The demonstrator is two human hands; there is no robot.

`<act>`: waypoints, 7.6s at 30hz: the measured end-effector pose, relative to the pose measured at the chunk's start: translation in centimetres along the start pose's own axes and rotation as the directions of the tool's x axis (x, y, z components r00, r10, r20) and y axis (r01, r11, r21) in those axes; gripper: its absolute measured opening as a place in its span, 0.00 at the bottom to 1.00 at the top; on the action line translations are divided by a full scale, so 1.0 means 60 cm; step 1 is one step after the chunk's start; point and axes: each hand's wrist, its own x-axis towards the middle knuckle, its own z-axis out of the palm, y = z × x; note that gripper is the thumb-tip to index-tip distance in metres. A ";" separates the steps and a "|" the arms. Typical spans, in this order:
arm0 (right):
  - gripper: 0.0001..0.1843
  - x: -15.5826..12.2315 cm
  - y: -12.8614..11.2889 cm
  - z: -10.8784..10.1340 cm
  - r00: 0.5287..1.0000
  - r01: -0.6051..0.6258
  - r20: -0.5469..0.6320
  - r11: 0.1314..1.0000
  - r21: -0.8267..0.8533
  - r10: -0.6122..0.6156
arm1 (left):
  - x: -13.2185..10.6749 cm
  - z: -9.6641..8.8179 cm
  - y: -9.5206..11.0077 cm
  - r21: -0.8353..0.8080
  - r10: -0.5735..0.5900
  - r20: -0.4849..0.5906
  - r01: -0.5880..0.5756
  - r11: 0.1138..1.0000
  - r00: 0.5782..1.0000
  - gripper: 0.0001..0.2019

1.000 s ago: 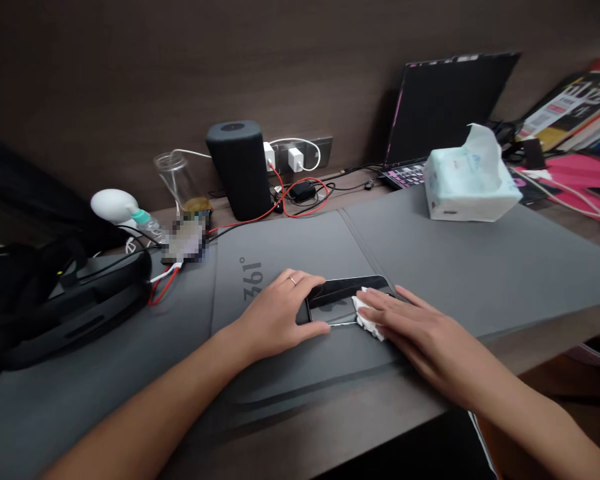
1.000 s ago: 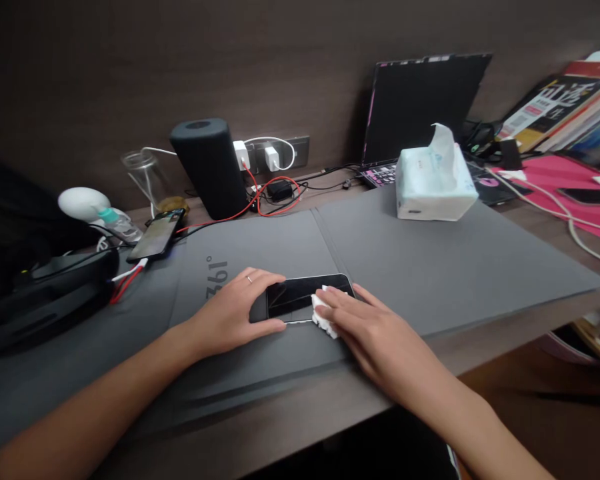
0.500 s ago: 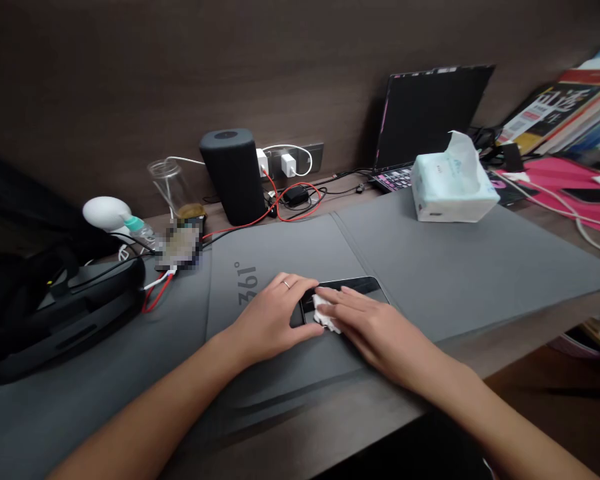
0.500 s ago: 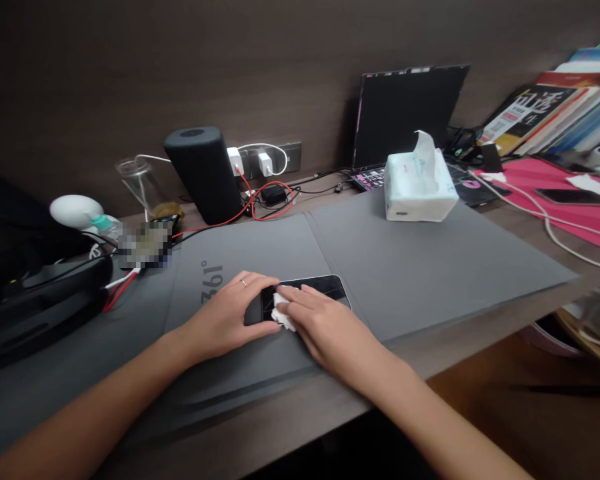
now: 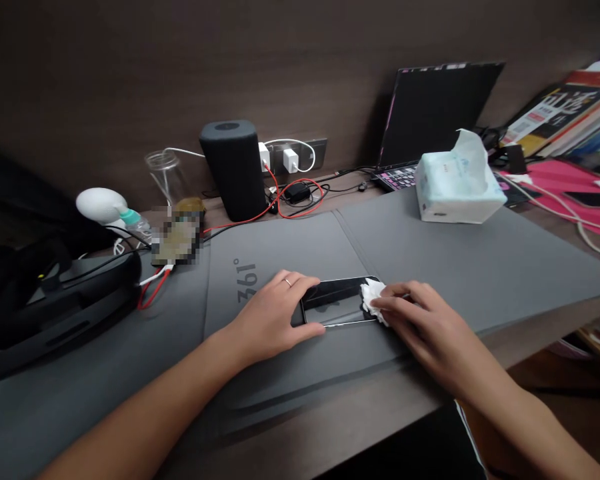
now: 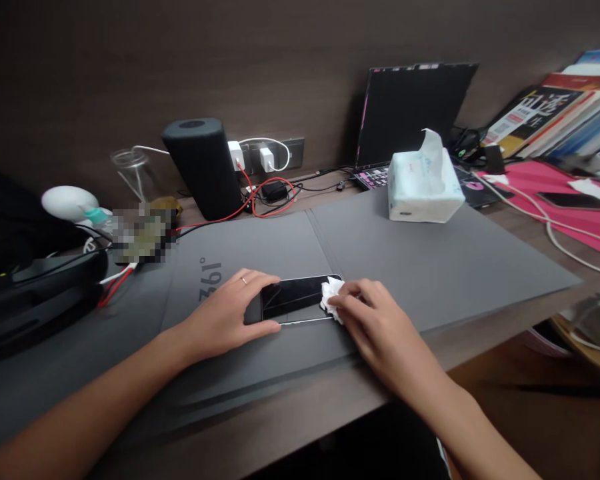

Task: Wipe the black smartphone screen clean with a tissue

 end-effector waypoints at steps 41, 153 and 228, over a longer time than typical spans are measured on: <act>0.06 0.139 -0.103 0.035 0.873 0.303 0.377 0.949 0.082 -0.311 | 0.000 0.008 0.004 0.145 -0.135 -0.048 0.140 0.979 0.990 0.21; 0.09 0.131 -0.089 0.044 0.938 0.235 0.273 0.971 -0.042 -0.215 | -0.007 0.007 -0.006 0.179 -0.098 -0.010 0.098 0.979 0.995 0.22; 0.15 0.009 -0.045 0.003 0.990 0.081 0.113 0.997 0.005 -0.081 | -0.003 -0.002 0.005 0.254 -0.057 -0.031 0.063 0.965 0.998 0.26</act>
